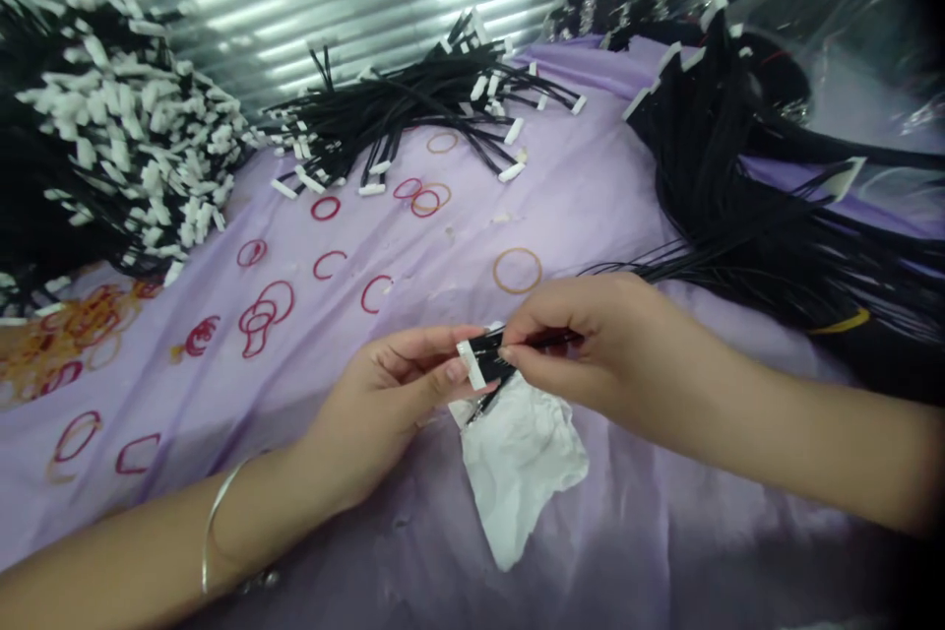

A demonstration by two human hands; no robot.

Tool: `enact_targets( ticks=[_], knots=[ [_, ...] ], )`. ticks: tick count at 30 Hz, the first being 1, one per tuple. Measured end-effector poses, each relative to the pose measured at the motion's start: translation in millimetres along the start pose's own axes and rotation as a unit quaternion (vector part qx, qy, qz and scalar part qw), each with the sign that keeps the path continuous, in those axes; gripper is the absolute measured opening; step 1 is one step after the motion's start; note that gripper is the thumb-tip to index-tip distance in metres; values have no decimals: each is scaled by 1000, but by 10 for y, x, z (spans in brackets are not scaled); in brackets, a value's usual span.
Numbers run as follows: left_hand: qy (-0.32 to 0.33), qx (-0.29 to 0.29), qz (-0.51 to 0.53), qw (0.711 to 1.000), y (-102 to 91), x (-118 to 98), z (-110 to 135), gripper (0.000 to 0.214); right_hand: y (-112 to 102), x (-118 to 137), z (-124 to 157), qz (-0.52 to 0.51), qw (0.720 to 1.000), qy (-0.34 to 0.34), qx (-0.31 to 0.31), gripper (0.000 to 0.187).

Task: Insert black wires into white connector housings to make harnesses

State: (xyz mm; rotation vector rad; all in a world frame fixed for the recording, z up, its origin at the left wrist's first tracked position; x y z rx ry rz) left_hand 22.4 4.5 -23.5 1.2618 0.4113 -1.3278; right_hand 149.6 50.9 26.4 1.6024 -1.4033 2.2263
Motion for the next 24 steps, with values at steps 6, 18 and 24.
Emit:
enact_targets(
  ticks=[6, 18, 24],
  knots=[
    [-7, -4, 25, 1000, 18, -17, -4, 18, -10, 10, -5, 2, 999, -39, 4, 17],
    [2, -6, -5, 1000, -20, -12, 0, 20, 20, 54, -21, 43, 997, -51, 26, 20],
    [11, -5, -28, 1000, -19, 5, 19, 22, 48, 78, 5, 39, 997, -65, 10, 20]
  ],
)
Point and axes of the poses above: each hand's wrist, its own z-axis away from the middle knuckle, its own y-axis out of the palm, x = y × z, the point moved 7 cm from there along -z, towards the middle knuckle, and after that the axes turned 10 degrees about x, right-handed, at the moved point
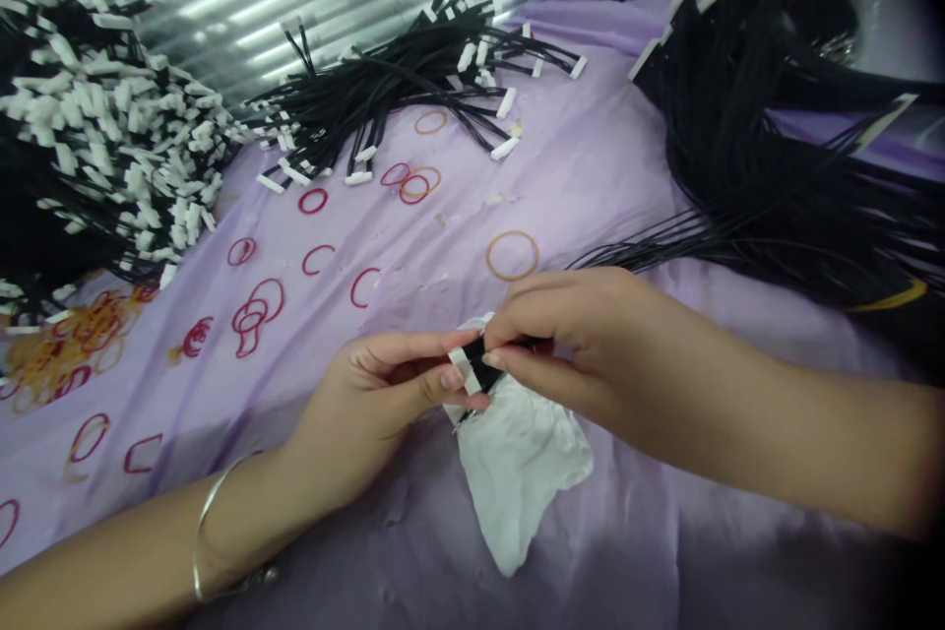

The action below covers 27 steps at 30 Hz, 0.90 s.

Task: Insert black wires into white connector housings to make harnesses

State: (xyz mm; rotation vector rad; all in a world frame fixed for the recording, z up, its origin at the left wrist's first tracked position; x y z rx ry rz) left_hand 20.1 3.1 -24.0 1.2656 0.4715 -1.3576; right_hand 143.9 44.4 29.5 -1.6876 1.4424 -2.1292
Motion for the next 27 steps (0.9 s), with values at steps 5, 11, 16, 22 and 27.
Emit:
enact_targets(
  ticks=[5, 11, 16, 22, 27],
  knots=[
    [14, 9, 15, 1000, 9, -12, -16, 20, 22, 44, -5, 4, 1000, -2, -12, 20],
    [8, 12, -6, 1000, -4, -2, 5, 23, 60, 54, -6, 34, 999, 0, -6, 19],
    [28, -10, 16, 999, 6, -33, -21, 17, -97, 230, 110, 212, 974, -59, -54, 20],
    [42, -41, 85, 995, -11, -54, -52, 13, 28, 303, 169, 322, 942, -96, 15, 22],
    [43, -31, 94, 994, -9, -69, -67, 11, 88, 144, 117, 248, 966, -62, 47, 14]
  ],
)
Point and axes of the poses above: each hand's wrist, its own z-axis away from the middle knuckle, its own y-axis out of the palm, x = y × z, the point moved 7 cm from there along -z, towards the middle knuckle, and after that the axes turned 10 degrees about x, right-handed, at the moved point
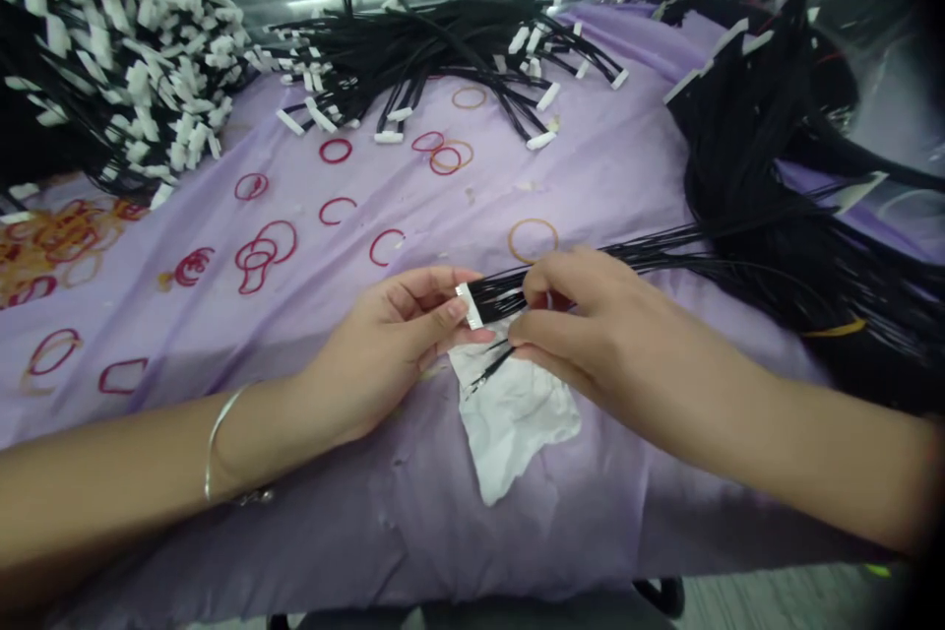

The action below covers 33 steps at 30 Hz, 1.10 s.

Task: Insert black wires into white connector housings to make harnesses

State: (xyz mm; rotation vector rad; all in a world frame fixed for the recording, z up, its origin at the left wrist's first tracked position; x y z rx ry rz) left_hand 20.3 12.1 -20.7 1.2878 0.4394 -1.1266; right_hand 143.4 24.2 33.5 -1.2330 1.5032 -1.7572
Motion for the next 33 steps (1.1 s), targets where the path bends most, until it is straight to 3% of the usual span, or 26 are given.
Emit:
enact_targets(
  ticks=[4, 11, 18, 28, 33],
  knots=[
    [-3, 14, -2, 1000, 18, -13, 0, 11, -191, -17, 20, -176, 982, -37, -50, 16],
    [-21, 31, -19, 999, 6, 38, 18, 15, -227, -170, 6, -297, 948, 109, -20, 8],
    [-17, 32, -39, 999, -5, 23, 14, 13, -216, -160, -20, -354, 932, 74, 0, 11],
    [-15, 45, -42, 998, 12, 36, 13, 14, -184, -306, 24, -297, 937, 184, -1, 7],
    [-13, 49, -37, 998, 17, 24, 12, 13, -211, -341, 38, -284, 939, 191, 9, 8]
  ],
)
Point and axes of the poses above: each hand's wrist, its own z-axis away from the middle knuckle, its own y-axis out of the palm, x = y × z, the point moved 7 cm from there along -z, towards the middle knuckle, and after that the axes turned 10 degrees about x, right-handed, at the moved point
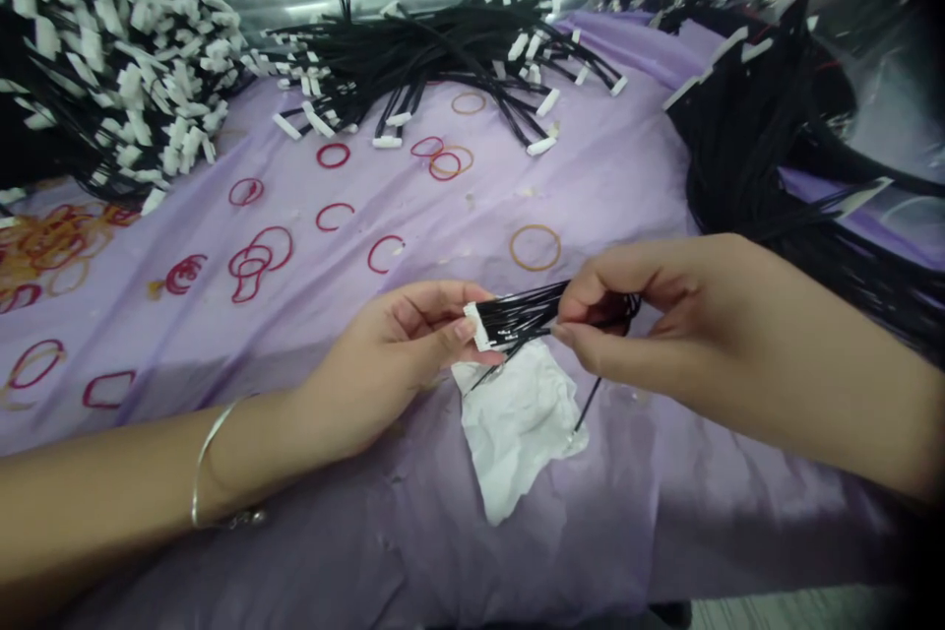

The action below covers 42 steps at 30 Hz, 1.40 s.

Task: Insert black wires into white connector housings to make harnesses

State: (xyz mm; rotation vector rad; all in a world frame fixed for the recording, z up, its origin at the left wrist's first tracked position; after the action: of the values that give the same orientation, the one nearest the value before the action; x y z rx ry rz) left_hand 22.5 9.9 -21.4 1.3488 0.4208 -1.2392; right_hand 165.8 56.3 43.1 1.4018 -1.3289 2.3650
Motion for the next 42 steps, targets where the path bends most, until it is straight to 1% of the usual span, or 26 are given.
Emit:
enact_targets(
  ticks=[7, 13, 18, 22, 29, 33, 38, 42],
  knots=[
    [1, -7, 5, 1000, 9, -7, -7, 12, -5, -41, -5, 19, 1000, 8, -6, 7],
    [-5, -4, 2, 1000, 18, -9, -9, 12, -9, 15, -28, 43, 999, -10, -28, 9],
    [-8, 13, 1, 1000, 31, 1, -18, 11, 27, 9, -32, 35, 999, -6, -21, 9],
    [-5, 16, -18, 1000, 32, -3, -13, 11, 63, 4, -32, 34, 999, -5, -14, 11],
    [-4, 15, -40, 999, 32, -16, -12, 11, 90, -8, -44, 28, 999, 4, -36, 16],
    [3, 19, -45, 999, 55, -26, -12, 12, 101, -16, -43, 21, 999, 11, -33, 17],
    [1, 16, -64, 998, 66, -49, -4, 12, 116, -10, -48, 14, 1000, 16, -12, 17],
    [2, 12, -77, 997, 50, -55, 0, 14, 124, -2, -49, 30, 999, 7, -20, 16]
  ],
)
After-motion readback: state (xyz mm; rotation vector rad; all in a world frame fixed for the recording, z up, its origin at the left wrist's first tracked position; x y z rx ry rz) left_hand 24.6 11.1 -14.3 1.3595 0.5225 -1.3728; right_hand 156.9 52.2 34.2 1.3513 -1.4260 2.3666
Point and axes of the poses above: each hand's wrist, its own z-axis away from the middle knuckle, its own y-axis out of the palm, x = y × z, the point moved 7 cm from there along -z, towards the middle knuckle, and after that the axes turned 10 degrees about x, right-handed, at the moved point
